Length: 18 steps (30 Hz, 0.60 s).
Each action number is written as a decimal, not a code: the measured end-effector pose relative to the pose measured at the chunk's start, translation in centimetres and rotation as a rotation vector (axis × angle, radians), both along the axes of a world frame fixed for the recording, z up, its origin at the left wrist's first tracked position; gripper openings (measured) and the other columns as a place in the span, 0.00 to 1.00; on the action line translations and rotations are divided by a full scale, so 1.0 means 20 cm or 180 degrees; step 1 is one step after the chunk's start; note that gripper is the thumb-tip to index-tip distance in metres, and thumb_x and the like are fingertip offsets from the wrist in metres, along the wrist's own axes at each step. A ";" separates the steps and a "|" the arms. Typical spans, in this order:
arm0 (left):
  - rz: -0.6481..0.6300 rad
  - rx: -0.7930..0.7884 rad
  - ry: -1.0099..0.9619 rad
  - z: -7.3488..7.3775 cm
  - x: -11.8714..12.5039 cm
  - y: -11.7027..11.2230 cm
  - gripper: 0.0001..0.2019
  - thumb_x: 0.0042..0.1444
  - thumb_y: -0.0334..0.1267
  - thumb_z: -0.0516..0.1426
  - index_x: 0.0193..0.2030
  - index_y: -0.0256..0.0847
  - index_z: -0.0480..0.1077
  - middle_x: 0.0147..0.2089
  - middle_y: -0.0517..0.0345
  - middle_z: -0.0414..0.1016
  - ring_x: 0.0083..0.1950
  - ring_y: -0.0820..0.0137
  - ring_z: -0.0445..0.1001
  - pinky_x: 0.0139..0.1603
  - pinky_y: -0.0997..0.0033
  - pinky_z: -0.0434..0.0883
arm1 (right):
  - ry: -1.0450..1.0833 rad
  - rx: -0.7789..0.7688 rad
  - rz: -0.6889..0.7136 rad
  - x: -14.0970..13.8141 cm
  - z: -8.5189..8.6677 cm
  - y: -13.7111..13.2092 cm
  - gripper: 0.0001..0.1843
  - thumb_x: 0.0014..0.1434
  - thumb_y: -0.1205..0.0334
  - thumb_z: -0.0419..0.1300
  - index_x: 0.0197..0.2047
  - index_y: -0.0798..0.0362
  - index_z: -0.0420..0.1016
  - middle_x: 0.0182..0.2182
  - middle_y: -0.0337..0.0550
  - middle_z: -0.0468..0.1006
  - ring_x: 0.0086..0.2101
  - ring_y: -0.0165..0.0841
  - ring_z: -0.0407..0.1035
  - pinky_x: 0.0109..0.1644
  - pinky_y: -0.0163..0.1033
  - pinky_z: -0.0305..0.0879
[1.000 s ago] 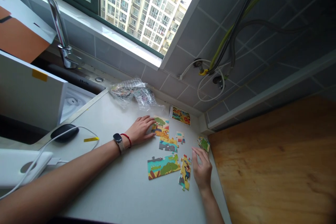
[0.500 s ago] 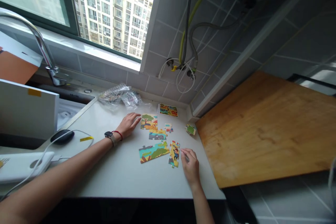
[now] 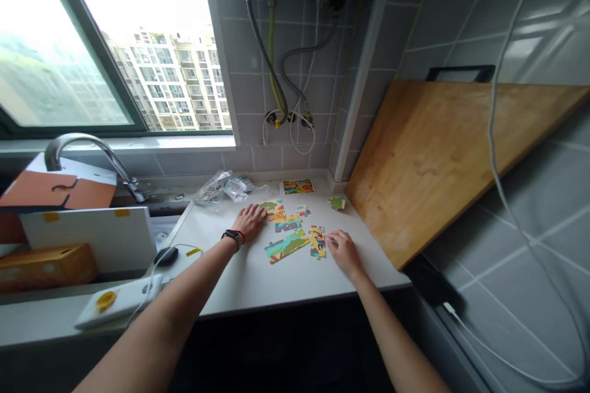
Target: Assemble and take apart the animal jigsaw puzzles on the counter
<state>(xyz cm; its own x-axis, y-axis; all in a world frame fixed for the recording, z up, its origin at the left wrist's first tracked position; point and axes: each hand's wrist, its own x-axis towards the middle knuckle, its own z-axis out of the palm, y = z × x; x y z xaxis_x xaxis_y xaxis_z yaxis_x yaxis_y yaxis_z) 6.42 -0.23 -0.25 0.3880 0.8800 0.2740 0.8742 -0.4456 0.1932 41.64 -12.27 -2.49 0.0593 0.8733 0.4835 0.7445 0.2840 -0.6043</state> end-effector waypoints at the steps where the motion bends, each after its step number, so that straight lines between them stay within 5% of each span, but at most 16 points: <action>1: -0.0051 -0.0021 0.0088 0.02 0.01 -0.01 0.20 0.69 0.44 0.53 0.64 0.43 0.68 0.67 0.38 0.70 0.71 0.52 0.66 0.68 0.44 0.64 | 0.0027 0.0005 -0.0006 0.00 0.00 0.00 0.13 0.65 0.62 0.57 0.37 0.51 0.85 0.38 0.49 0.84 0.42 0.44 0.76 0.51 0.49 0.75; 10: -0.0808 -0.0575 0.0389 0.07 0.04 -0.34 0.28 0.64 0.54 0.61 0.66 0.45 0.68 0.64 0.45 0.75 0.63 0.54 0.76 0.63 0.53 0.74 | 0.0184 -0.0076 0.0010 0.01 -0.06 0.03 0.13 0.65 0.61 0.58 0.40 0.51 0.85 0.39 0.50 0.83 0.44 0.45 0.74 0.54 0.51 0.72; 14: -0.0524 -0.0546 0.0151 0.01 0.02 -0.48 0.37 0.57 0.59 0.66 0.68 0.43 0.66 0.70 0.39 0.69 0.70 0.47 0.69 0.67 0.44 0.71 | 0.0192 -0.0081 0.0058 0.02 -0.06 0.03 0.12 0.65 0.61 0.58 0.41 0.50 0.86 0.39 0.49 0.83 0.44 0.45 0.74 0.54 0.52 0.73; 18: -0.0177 -0.0422 -0.0077 -0.06 0.04 -0.54 0.29 0.60 0.54 0.66 0.63 0.45 0.70 0.72 0.40 0.66 0.72 0.45 0.66 0.67 0.40 0.71 | 0.0000 0.0082 0.0233 0.00 -0.03 0.01 0.13 0.66 0.62 0.58 0.43 0.49 0.86 0.41 0.49 0.83 0.47 0.46 0.73 0.55 0.54 0.72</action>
